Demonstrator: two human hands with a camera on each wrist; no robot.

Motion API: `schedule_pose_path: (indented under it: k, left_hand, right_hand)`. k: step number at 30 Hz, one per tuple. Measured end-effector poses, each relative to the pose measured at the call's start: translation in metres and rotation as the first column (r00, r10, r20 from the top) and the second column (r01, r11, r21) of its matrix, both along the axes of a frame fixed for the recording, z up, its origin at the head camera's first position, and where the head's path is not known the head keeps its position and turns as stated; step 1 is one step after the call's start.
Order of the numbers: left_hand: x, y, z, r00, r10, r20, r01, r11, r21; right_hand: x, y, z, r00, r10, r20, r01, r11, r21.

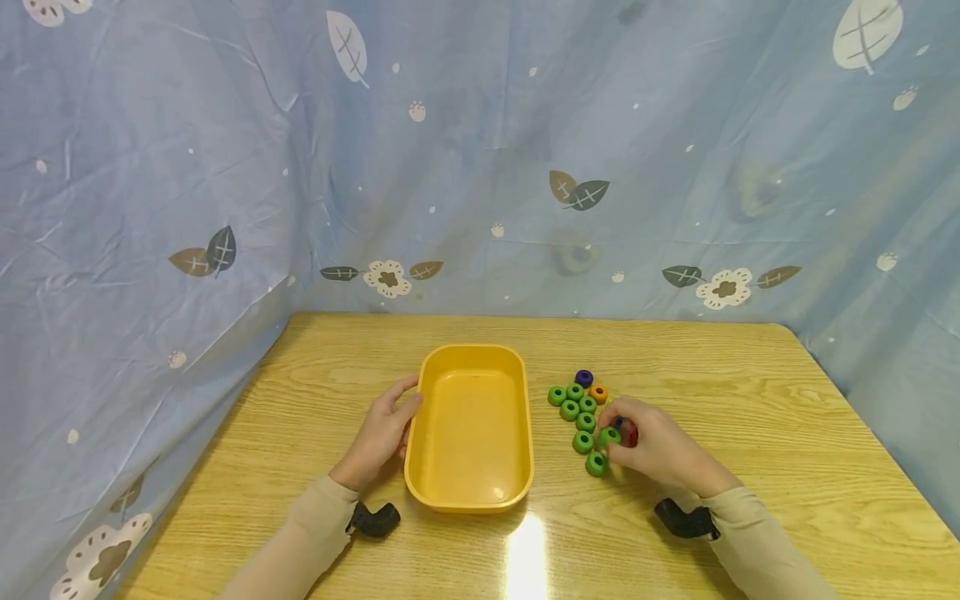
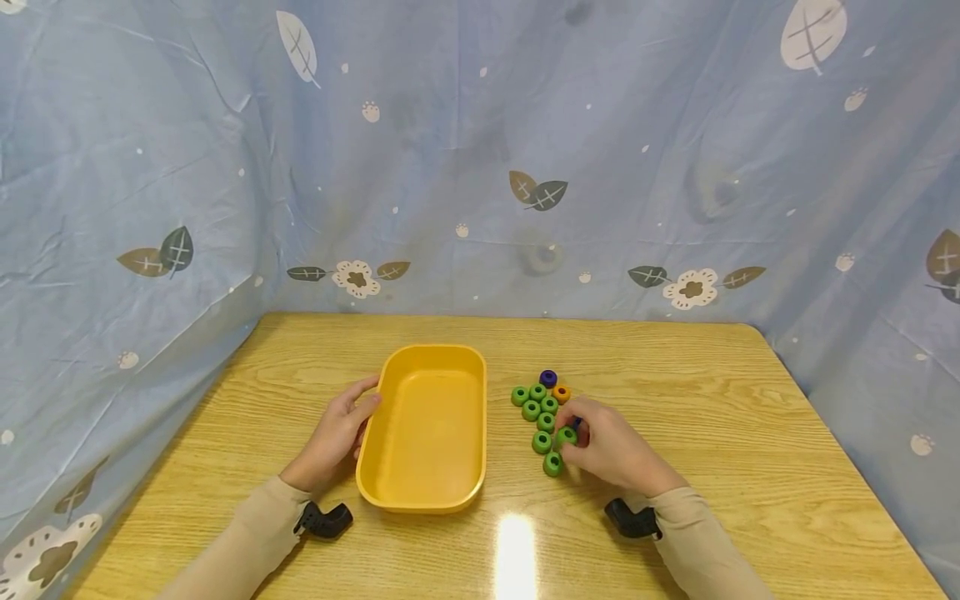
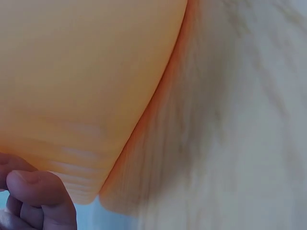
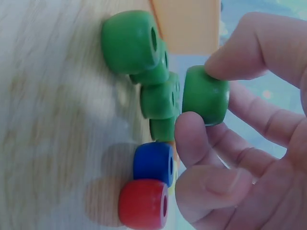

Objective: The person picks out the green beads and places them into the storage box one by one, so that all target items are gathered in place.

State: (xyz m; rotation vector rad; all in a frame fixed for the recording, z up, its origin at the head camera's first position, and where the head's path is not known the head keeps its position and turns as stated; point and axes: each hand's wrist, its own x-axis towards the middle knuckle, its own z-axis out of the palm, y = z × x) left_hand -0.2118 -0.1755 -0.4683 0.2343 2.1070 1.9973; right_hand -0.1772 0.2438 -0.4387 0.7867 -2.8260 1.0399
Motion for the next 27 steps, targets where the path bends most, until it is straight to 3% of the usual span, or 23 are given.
schedule_pose_path:
  k: [15, 21, 27]
  left_hand:
    - [-0.001, 0.002, -0.003, 1.000, -0.016, 0.013, 0.015, 1.000, 0.027]
    - [0.002, 0.003, -0.001, 1.000, 0.024, 0.018, -0.025, 1.000, 0.012]
    - [0.001, 0.003, -0.001, 0.999, 0.018, 0.034, -0.018, 1.000, 0.019]
  right_hand:
    - [-0.001, -0.019, 0.024, 1.000, 0.030, 0.003, -0.029, 0.990, -0.140]
    - [-0.010, -0.044, 0.043, 0.998, 0.068, 0.017, -0.065, 0.990, -0.127]
    - [-0.023, -0.072, 0.060, 0.995, 0.098, 0.029, -0.094, 0.989, -0.113]
